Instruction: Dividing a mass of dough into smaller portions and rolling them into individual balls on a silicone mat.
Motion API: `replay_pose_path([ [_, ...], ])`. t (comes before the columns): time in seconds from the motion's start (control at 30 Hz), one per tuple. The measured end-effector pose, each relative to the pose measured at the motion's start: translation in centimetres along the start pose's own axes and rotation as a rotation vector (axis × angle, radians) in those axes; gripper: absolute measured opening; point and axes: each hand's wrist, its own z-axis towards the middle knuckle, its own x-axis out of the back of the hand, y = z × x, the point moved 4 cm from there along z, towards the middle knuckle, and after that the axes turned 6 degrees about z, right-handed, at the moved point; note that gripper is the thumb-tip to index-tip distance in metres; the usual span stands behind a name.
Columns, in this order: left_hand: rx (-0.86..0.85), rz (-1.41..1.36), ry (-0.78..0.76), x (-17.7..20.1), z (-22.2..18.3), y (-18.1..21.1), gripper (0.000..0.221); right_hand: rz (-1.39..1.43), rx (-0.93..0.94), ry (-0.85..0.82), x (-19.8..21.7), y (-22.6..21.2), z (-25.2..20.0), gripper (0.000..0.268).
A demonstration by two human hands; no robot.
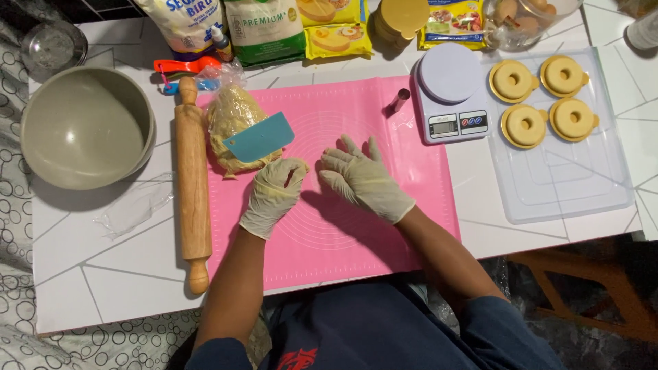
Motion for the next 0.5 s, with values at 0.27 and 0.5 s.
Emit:
replay_pose_path([
  [0.27, -0.007, 0.057, 0.009, 0.5, 0.3, 0.5, 0.013, -0.306, 0.129, 0.025, -1.7, -2.9, -3.2, 0.067],
  [0.5, -0.023, 0.053, 0.033, 0.1, 0.3, 0.7, 0.012, -0.191, 0.090, 0.000, -0.4, -1.9, -5.4, 0.070],
])
